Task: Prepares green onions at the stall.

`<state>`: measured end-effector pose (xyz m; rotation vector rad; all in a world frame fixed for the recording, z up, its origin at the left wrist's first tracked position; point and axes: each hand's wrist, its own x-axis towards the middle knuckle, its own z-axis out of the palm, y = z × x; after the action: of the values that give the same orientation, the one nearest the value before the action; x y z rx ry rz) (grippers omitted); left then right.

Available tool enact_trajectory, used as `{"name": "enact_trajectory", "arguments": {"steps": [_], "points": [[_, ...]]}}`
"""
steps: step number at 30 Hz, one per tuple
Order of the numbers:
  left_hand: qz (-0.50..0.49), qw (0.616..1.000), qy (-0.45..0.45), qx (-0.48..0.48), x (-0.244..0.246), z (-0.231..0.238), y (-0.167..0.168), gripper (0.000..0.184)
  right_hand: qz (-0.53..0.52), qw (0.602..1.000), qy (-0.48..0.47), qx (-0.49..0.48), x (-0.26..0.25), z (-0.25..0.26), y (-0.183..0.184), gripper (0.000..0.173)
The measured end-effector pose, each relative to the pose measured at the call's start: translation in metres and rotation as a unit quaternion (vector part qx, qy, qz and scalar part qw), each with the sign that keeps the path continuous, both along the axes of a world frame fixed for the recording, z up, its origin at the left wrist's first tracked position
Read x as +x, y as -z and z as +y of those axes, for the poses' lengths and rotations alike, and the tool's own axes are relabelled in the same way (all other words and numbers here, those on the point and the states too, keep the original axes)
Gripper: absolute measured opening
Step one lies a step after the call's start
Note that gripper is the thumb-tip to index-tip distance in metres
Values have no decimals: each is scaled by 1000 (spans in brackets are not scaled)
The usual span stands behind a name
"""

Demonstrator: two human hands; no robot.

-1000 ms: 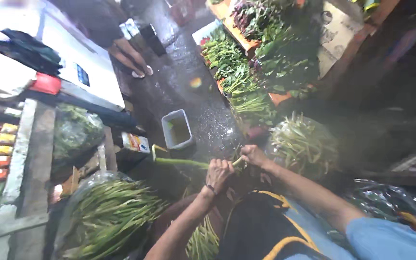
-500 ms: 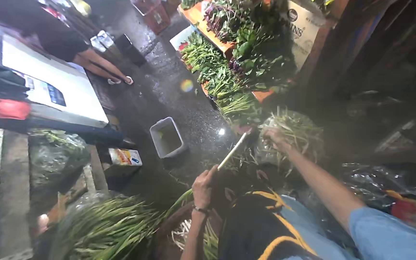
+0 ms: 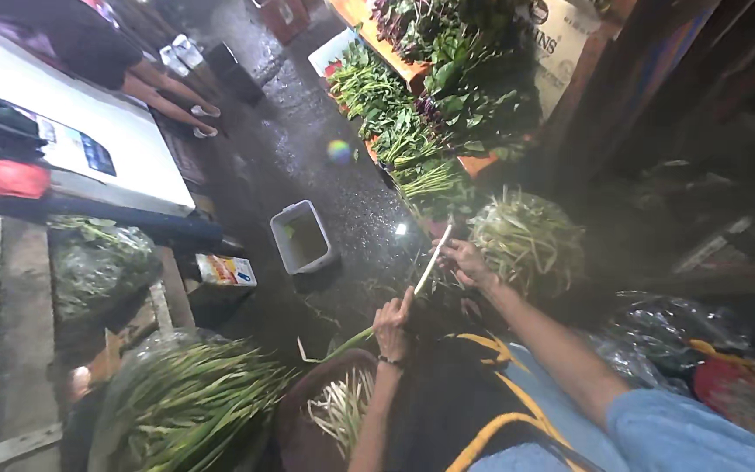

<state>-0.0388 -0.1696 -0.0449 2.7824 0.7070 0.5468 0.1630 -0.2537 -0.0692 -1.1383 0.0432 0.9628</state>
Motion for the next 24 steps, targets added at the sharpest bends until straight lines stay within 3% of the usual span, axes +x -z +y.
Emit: {"name": "enact_trajectory", "arguments": {"steps": [5, 9, 11, 13, 15, 18, 20, 24], "points": [[24, 966, -18, -256, -4, 4, -12, 31, -14, 1000, 23, 9, 0, -7, 2, 19], [-17, 852, -59, -519, -1, 19, -18, 24, -35, 997, 64, -3, -1, -9, -5, 25], [-42, 797, -67, -599, -1, 28, -18, 23, -33, 997, 65, -4, 0, -10, -4, 25], [-16, 822, -65, -566, -3, 37, -18, 22, -12, 998, 53, 7, 3, -10, -2, 21], [59, 897, -48, -435, -5, 41, -21, 25, 12, 999, 33, 24, 6, -11, 0, 21], [109, 960, -11, -257, -5, 31, -23, 30, -3, 1000, 13, -21, 8, -7, 3, 12], [102, 981, 9, -163, -4, 23, -18, 28, -26, 997, 22, -68, 9, -4, 11, 9], [106, 986, 23, -128, -1, 12, -14, 28, -41, 995, 30, -86, 12, -5, 30, 9]]}}
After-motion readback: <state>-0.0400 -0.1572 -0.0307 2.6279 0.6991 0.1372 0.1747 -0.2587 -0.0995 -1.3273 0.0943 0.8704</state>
